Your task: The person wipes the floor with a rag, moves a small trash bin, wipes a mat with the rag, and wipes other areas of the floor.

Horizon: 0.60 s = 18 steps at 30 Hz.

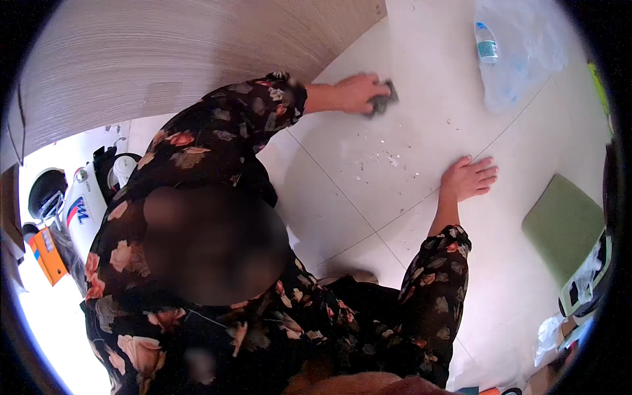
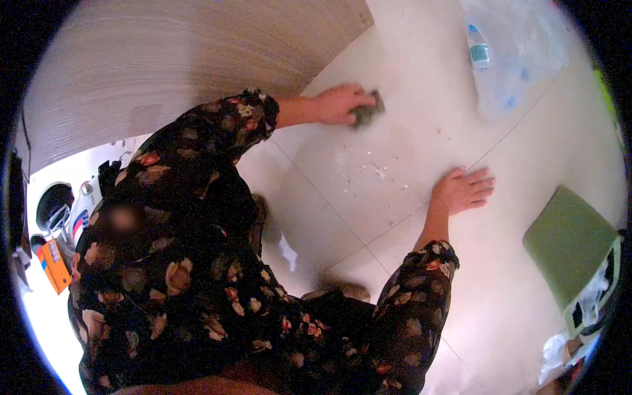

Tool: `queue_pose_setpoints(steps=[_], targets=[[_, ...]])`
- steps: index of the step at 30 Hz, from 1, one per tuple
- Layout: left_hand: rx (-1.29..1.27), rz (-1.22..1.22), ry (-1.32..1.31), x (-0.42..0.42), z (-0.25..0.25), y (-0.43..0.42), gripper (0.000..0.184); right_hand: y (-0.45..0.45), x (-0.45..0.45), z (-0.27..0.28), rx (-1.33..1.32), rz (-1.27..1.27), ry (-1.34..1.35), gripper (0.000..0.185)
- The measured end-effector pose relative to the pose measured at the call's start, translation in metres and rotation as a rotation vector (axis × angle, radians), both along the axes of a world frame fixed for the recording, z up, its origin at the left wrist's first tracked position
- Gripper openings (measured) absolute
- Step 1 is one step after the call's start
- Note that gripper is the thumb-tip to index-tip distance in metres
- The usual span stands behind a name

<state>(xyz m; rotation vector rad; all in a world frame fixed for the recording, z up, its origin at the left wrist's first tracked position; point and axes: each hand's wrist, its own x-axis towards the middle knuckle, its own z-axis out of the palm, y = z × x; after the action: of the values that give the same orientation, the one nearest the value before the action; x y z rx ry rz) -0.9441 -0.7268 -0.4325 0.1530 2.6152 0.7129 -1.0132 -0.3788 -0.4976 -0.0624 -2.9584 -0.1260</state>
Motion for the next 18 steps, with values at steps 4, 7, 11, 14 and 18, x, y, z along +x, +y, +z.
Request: queue_pose_setpoints(steps=[4, 7, 11, 14, 18], targets=[[0.014, 0.075, 0.201, -0.033, -0.002, 0.008, 0.058, 0.011, 0.004, 0.002, -0.009, 0.005, -0.019, 0.063], [-0.290, 0.289, 0.354, -0.084, 0.009, -0.027, 0.058, 0.005, 0.005, 0.014, -0.053, 0.016, -0.010, 0.065], [-0.346, 0.401, 0.456, -0.083, -0.006, -0.046, 0.059, -0.017, -0.001, 0.011, -0.083, 0.020, -0.012, 0.066], [-0.069, 0.023, 0.370, -0.059, -0.019, 0.001, 0.061, -0.016, -0.002, 0.013, -0.118, 0.019, -0.037, 0.066], [0.290, -0.250, 0.226, -0.061, 0.017, 0.046, 0.053, -0.017, -0.006, 0.007, -0.078, 0.009, -0.026, 0.066]])
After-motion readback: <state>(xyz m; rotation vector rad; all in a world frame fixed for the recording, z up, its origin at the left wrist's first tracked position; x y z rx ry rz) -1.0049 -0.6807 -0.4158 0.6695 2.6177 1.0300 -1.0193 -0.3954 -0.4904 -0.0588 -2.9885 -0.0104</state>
